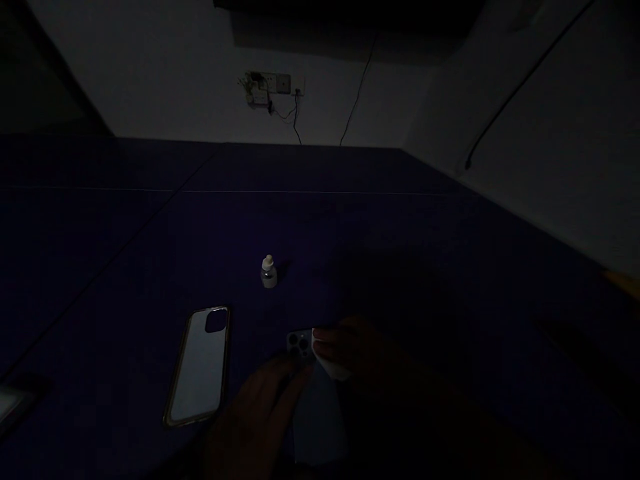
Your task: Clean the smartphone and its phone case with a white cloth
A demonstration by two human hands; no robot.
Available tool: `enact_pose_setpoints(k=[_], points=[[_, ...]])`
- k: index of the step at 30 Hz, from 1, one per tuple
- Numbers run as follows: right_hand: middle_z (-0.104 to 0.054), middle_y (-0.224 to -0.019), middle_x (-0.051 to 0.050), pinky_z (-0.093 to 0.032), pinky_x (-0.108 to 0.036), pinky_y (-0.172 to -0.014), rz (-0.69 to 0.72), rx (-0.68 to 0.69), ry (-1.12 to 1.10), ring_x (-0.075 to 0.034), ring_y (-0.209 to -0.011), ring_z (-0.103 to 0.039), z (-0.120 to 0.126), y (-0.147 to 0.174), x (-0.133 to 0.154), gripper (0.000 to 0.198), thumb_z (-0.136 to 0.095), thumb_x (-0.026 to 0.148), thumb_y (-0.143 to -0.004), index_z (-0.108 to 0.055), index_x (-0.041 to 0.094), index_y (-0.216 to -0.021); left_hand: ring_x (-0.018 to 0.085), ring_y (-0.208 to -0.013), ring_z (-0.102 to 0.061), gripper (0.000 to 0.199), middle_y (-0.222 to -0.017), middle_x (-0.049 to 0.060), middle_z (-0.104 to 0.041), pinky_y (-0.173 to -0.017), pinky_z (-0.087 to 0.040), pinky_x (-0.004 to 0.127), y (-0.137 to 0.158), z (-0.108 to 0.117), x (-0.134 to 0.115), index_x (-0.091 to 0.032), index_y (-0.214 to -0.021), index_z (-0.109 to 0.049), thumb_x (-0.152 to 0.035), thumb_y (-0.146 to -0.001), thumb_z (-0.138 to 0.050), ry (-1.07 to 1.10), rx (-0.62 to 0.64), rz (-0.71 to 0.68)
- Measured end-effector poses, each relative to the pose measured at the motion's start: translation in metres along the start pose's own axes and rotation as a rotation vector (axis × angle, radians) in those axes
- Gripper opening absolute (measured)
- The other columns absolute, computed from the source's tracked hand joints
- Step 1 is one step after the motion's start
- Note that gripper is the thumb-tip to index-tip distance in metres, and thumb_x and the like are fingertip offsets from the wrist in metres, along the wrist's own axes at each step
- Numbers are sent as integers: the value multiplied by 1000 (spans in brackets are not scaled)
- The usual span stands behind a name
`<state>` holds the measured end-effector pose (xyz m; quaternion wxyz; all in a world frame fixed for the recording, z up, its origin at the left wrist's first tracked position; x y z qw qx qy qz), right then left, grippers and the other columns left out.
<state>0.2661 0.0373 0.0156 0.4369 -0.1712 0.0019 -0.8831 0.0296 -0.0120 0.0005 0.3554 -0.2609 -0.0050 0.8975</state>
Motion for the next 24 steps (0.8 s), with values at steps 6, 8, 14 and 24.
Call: enact_pose_setpoints(k=[6,8,14,24], points=[[-63,-138,-7,-45,-39,-91,87,-49,46,-23,-108,-57,-6,2,-3,48,-50,12,-91,-54,24,-138,43,-130,-48,128,-153,14,-44,-100,-51,54,5,-25,16,-32,-160,-16,-48,-56,-89,32,-33,47],[-65,-136,-8,-46,-37,-90,124,-76,34,-23,-106,-57,-5,2,-4,46,-49,10,-91,-56,22,-135,41,-131,-48,127,-154,12,-44,-101,-50,53,5,-28,19,-35,-160,-16,-43,-55,-89,30,-21,75],[-61,-142,-9,-47,-35,-86,107,-68,73,-23,-104,-55,0,-2,-4,49,-43,2,-88,-59,18,-132,44,-141,-39,135,-162,13,-31,-105,-48,57,-3,-12,15,-35,-160,-11,-47,-52,-90,36,-1,111],[-67,-131,-10,-45,-37,-94,124,-38,14,-22,-114,-60,-3,-5,-12,41,-42,8,-93,-64,19,-126,52,-149,-17,150,-168,21,-3,-113,-34,70,-19,10,19,-25,-158,21,-70,-59,-83,39,133,31]])
Point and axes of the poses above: each hand's wrist, its own y-axis away from the middle knuckle, its own z-axis out of the back of the hand, x = y × z, the point moved 3 cm from there along -y, towards the middle knuckle
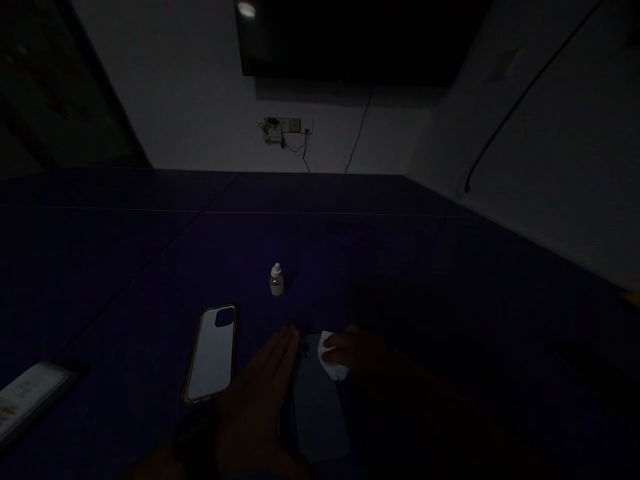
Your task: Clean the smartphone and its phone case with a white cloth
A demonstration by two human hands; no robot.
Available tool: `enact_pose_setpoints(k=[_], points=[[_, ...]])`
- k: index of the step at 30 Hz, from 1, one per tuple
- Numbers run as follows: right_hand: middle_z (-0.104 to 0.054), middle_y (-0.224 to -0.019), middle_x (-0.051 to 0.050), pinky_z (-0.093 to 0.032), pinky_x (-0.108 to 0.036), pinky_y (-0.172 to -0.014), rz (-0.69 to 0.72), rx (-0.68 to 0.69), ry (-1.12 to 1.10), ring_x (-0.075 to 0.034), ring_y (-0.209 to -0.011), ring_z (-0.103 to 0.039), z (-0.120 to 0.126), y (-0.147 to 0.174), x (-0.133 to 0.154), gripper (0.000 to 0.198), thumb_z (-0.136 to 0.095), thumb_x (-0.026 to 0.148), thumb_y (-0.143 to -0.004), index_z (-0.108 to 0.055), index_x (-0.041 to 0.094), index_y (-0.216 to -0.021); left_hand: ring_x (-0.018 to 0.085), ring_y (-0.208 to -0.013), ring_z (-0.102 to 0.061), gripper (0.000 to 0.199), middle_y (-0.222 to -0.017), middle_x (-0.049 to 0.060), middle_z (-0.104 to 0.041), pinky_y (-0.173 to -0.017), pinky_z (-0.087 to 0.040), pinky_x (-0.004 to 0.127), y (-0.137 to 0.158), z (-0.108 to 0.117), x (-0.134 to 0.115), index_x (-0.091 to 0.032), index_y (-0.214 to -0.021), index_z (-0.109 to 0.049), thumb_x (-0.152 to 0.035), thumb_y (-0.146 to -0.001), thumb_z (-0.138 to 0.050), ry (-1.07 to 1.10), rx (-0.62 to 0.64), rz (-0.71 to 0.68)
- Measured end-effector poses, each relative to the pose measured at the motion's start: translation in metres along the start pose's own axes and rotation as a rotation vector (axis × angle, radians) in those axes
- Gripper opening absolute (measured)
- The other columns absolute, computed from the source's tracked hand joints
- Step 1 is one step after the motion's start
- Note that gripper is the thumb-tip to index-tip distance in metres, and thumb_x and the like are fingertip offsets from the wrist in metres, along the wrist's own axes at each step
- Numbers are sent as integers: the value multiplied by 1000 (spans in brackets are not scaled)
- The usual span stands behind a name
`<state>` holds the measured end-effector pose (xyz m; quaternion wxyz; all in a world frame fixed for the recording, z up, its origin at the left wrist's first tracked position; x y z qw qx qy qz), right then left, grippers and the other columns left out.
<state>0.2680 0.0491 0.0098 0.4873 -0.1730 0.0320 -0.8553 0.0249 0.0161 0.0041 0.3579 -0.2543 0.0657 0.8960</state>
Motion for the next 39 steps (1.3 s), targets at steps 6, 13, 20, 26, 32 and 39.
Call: enact_pose_setpoints(k=[6,13,20,26,32,39], points=[[-64,-139,-8,-49,-35,-85,68,13,85,-20,-100,-61,1,2,5,57,-38,2,-86,-58,18,-137,53,-148,-17,151,-167,23,-6,-112,-32,73,2,-7,9,-25,-156,25,-67,-60,-83,42,13,-20],[-60,-143,-9,-48,-34,-79,-103,91,171,-21,-94,-60,-3,-9,7,59,-44,1,-81,-60,16,-136,54,-148,-15,150,-168,20,-3,-114,-26,75,2,-5,9,-24,-158,20,-63,-58,-84,100,2,-38],[-61,-143,-9,-47,-34,-82,-23,122,151,-20,-93,-62,-3,-12,10,57,-44,0,-81,-62,16,-132,52,-149,-19,151,-168,22,-7,-113,-32,71,1,-6,8,-23,-158,20,-64,-57,-83,37,8,-43],[-68,-134,-8,-48,-34,-75,-123,104,193,-21,-86,-61,0,-11,4,50,-45,4,-84,-67,19,-126,51,-148,-22,152,-167,23,-9,-114,-32,70,0,-2,5,-22,-158,22,-69,-56,-81,45,-21,-60],[-64,-138,-12,-49,-35,-85,-68,101,149,-21,-97,-63,1,-16,8,50,-44,5,-86,-64,14,-131,50,-148,-23,151,-167,23,-10,-116,-31,68,0,1,5,-22,-158,19,-70,-58,-81,38,-5,-70],[-66,-135,-11,-50,-37,-90,10,2,103,-21,-103,-62,2,-11,10,50,-42,5,-87,-63,17,-130,48,-150,-21,149,-168,22,-10,-118,-28,65,0,-1,6,-22,-159,18,-71,-58,-81,66,14,-58]])
Point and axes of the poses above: each hand's wrist, its own y-axis away from the middle knuckle, its own z-axis out of the back of the hand, x = y × z, the point moved 3 cm from there along -y, towards the middle knuckle
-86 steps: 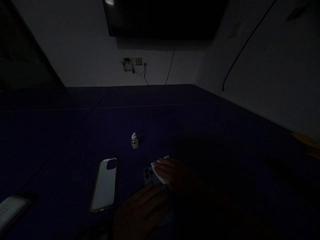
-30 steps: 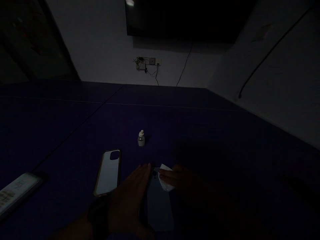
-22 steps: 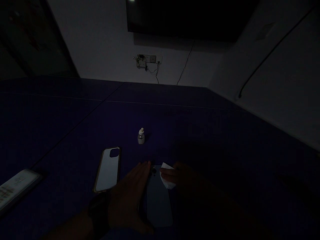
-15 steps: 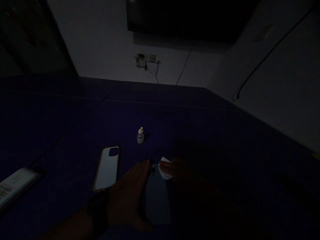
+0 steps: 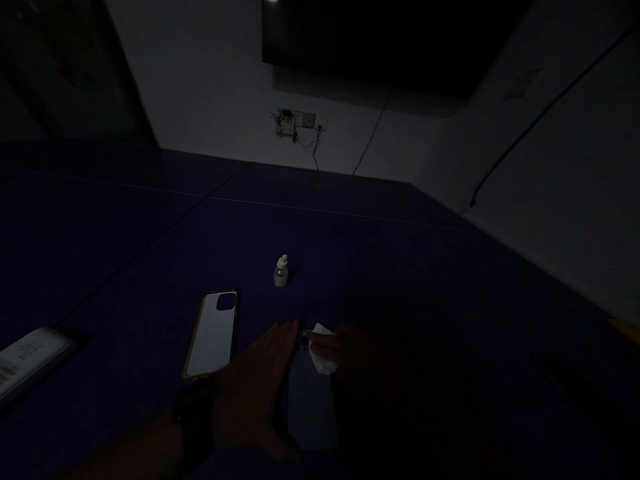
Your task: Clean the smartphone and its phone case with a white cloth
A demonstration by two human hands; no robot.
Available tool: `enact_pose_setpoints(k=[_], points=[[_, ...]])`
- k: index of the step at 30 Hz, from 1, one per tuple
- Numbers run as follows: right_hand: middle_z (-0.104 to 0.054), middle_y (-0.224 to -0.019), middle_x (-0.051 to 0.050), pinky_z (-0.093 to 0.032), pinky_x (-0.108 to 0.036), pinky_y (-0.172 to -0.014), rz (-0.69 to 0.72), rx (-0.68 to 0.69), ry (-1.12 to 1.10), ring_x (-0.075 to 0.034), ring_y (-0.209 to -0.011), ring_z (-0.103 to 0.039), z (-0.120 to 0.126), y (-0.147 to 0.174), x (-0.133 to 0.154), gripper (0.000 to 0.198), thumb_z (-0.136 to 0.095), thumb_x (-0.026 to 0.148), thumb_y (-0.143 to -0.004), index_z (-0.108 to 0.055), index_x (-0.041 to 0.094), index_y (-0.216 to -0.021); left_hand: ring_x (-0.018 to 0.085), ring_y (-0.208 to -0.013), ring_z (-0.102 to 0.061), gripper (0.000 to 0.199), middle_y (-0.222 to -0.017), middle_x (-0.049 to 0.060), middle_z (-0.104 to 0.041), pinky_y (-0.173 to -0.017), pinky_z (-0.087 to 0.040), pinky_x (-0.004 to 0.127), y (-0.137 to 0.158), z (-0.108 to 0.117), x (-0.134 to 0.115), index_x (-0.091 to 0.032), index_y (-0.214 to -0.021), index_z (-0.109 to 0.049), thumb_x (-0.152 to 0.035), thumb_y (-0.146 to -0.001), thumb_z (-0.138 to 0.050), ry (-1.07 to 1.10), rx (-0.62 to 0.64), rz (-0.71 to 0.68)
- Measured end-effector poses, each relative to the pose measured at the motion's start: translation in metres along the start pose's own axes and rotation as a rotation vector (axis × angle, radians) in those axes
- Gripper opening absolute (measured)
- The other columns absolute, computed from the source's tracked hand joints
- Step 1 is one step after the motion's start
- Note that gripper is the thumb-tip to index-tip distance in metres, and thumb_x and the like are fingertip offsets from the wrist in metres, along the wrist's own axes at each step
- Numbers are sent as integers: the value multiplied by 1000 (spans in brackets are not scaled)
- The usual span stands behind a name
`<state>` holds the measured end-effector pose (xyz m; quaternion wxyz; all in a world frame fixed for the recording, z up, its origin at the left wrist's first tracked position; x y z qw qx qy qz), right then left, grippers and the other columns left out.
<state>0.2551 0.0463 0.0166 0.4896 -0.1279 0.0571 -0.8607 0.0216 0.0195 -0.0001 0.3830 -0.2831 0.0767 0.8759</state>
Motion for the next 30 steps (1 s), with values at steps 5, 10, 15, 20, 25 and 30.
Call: enact_pose_setpoints(k=[5,10,15,20,25,30], points=[[-71,-123,-12,-51,-38,-91,-15,-131,6,-21,-106,-62,1,0,-1,41,-39,4,-91,-67,18,-118,49,-150,-16,151,-167,23,-5,-115,-32,66,-2,1,-2,-20,-159,16,-71,-55,-81,-26,-2,83],[-72,-126,-6,-51,-37,-89,5,-56,58,-20,-100,-63,-6,9,-6,45,-43,3,-91,-66,22,-125,52,-150,-13,155,-167,25,-7,-114,-30,69,-2,4,-3,-19,-160,15,-73,-51,-82,-5,33,128],[-62,-142,-6,-50,-40,-95,-117,-19,67,-22,-108,-61,-10,9,-11,58,-40,-1,-88,-60,21,-137,49,-150,-15,156,-166,26,-10,-117,-23,70,-3,5,-6,-18,-156,25,-70,-55,-83,-28,-47,43],[-66,-137,-4,-50,-41,-96,-35,28,4,-22,-107,-62,-6,11,-7,53,-42,4,-90,-65,24,-133,49,-149,-18,154,-165,27,-14,-117,-22,71,-3,5,-7,-19,-157,22,-70,-56,-82,-2,-86,25],[-63,-140,-7,-54,-40,-89,-125,-14,2,-23,-100,-61,-4,11,-10,57,-40,2,-89,-60,21,-139,49,-149,-20,153,-165,26,-15,-118,-22,70,-3,6,-8,-18,-160,14,-70,-54,-83,38,-84,36],[-65,-138,-5,-55,-39,-86,-138,62,-38,-23,-99,-61,-4,11,-10,55,-43,3,-87,-66,24,-133,48,-149,-18,151,-165,25,-15,-119,-21,69,-4,3,-5,-18,-160,12,-70,-55,-83,63,-90,24]])
Point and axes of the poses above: each hand's wrist, its own y-axis away from the middle knuckle, its own z-axis out of the back of the hand, x = y × z, the point moved 3 cm from there along -y, towards the middle knuckle
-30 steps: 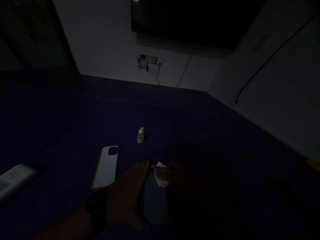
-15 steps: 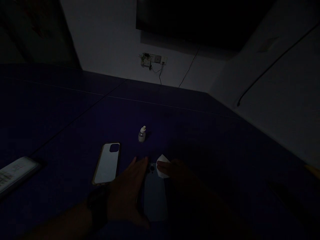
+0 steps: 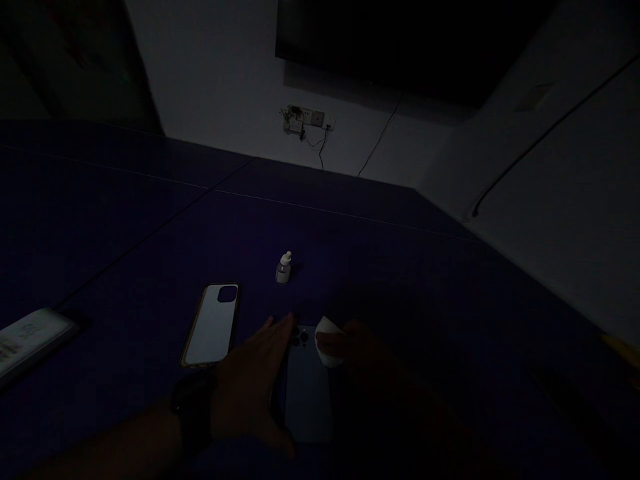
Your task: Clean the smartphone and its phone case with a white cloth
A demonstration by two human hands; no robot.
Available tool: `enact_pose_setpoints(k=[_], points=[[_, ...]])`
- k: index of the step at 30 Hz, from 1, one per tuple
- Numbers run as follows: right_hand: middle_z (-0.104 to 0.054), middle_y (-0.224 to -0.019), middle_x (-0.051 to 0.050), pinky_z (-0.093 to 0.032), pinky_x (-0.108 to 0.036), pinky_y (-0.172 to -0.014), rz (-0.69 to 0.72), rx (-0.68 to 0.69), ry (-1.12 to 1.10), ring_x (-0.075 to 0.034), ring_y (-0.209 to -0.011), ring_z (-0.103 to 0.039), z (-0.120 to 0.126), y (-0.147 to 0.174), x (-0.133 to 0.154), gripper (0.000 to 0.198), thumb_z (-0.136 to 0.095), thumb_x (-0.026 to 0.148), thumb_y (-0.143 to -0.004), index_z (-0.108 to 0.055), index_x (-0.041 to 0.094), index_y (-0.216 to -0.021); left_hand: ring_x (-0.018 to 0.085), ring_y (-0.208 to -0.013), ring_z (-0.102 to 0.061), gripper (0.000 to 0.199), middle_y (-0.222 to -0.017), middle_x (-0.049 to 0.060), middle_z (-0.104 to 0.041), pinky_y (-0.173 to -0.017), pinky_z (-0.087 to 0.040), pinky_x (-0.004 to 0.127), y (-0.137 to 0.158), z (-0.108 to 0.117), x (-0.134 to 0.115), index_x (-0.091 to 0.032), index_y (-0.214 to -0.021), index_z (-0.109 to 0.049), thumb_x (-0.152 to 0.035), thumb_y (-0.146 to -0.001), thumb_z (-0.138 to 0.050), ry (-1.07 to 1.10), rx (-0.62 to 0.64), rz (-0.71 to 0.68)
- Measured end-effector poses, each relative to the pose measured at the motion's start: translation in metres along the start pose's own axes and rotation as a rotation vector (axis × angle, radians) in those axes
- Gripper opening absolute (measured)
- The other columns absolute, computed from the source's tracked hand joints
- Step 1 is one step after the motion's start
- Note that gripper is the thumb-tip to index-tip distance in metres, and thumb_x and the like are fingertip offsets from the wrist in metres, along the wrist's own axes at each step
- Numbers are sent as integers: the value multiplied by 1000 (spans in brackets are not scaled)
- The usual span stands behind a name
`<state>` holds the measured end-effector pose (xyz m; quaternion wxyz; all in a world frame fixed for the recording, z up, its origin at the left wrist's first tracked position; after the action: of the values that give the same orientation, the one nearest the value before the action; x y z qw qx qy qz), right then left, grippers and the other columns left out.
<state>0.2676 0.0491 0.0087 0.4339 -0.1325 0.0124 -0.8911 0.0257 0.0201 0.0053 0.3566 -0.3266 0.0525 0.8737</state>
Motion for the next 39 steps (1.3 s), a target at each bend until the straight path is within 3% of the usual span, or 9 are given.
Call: enact_pose_setpoints(k=[4,9,16,20,24,29,34,39], points=[[-61,-143,-6,-53,-40,-94,-1,-24,17,-22,-104,-61,-1,-1,1,59,-40,0,-88,-60,22,-140,49,-150,-13,153,-166,26,-10,-117,-26,69,0,-1,1,-19,-160,13,-71,-53,-82,-19,13,37],[-68,-134,-7,-53,-41,-91,-6,-105,-21,-23,-105,-63,-2,6,-4,52,-44,3,-87,-67,23,-130,51,-150,-10,152,-165,28,-9,-116,-24,71,-1,1,-1,-15,-161,7,-71,-51,-82,-5,38,79],[-60,-144,-7,-53,-42,-94,12,-104,4,-23,-107,-59,-7,0,-2,59,-44,2,-86,-59,21,-140,47,-150,-16,151,-164,29,-12,-118,-25,66,-1,1,1,-14,-160,8,-68,-53,-83,-25,49,72],[-65,-139,-6,-54,-41,-89,-25,-75,6,-23,-102,-60,-1,1,-2,60,-42,0,-84,-63,22,-136,47,-150,-18,152,-164,28,-15,-118,-24,67,-1,2,1,-15,-160,12,-69,-53,-82,-30,49,37],[-62,-142,-5,-53,-41,-93,26,-23,37,-23,-106,-60,-3,-1,3,61,-42,0,-85,-60,23,-139,48,-149,-19,148,-164,26,-16,-118,-23,69,-1,3,-1,-17,-161,8,-68,-56,-82,-15,26,19],[-66,-137,-7,-53,-42,-91,-19,-84,59,-24,-104,-59,0,0,0,53,-44,3,-87,-64,20,-134,48,-149,-21,147,-164,27,-17,-119,-21,68,-2,3,-2,-15,-161,2,-68,-55,-83,3,28,24],[-66,-137,-5,-51,-42,-92,48,-42,55,-24,-104,-60,5,2,6,53,-43,4,-89,-65,23,-133,48,-149,-23,147,-163,28,-19,-119,-22,68,-2,1,0,-14,-161,3,-69,-54,-83,-8,35,21],[-64,-139,-4,-49,-44,-92,-66,-23,84,-25,-106,-60,4,3,2,57,-44,4,-86,-64,25,-135,48,-149,-23,148,-164,27,-19,-118,-22,69,-1,0,1,-16,-161,5,-70,-55,-83,-19,20,-9]])
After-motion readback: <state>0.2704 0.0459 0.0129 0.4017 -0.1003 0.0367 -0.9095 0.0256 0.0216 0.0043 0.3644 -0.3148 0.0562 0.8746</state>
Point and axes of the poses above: each hand's wrist, its own y-axis away from the middle knuckle, its own z-axis out of the back of the hand, x = y × z, the point moved 3 cm from there along -y, towards the middle knuckle
